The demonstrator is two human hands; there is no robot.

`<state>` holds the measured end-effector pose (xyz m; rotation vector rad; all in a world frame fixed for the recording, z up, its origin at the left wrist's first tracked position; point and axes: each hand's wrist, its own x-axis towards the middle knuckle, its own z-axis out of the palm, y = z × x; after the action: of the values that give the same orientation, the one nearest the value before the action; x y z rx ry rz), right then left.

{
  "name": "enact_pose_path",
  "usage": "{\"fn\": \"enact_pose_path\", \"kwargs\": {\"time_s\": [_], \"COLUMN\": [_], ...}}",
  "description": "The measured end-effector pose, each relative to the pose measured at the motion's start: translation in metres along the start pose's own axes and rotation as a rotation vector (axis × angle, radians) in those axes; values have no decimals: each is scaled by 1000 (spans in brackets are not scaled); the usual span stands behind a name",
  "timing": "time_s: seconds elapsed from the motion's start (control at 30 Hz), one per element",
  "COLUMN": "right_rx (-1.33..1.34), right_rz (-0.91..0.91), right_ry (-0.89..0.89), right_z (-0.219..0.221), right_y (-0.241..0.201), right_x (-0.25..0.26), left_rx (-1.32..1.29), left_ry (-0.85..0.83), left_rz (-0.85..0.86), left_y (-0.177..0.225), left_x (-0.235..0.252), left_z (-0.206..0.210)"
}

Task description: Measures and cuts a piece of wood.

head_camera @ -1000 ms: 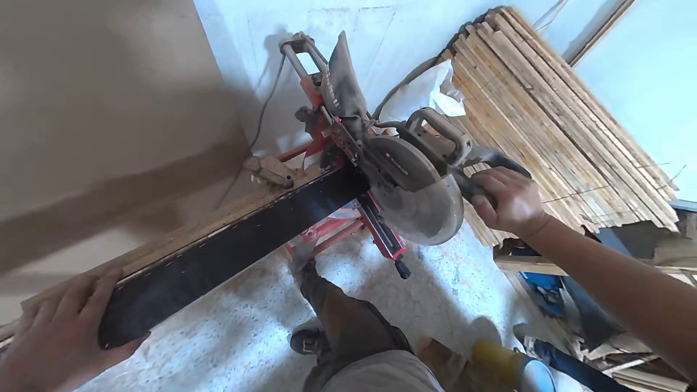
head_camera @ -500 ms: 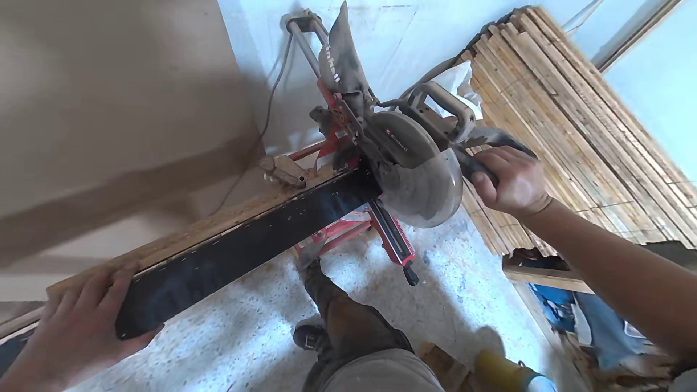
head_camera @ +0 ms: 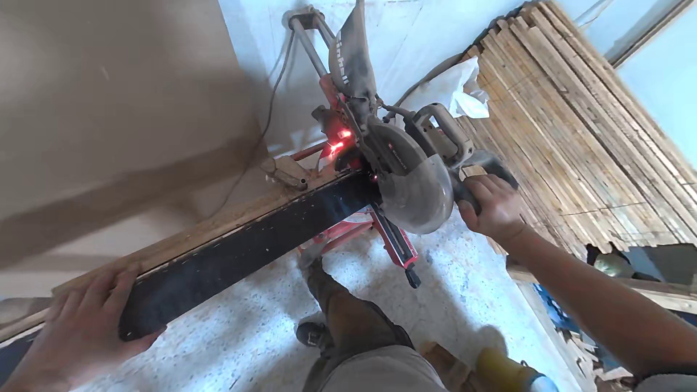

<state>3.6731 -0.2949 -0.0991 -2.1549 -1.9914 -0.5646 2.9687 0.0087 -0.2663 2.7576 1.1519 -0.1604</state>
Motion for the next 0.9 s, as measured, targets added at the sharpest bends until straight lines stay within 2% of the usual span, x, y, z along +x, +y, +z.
{"fn": "enact_pose_path", "kwargs": {"time_s": [0.5,0.9], "right_rx": [0,13], "right_rz": [0,53], "right_ry": [66,47], "right_z": [12,35], "right_y": [-2,-11], "right_x": [-8,-29], "left_rx": [25,31], "left_ry": [-3,16], "left_rz": [-8,24], "left_y": [-3,-1], "left_x": [-2,-2], "left_z": [4,0]}}
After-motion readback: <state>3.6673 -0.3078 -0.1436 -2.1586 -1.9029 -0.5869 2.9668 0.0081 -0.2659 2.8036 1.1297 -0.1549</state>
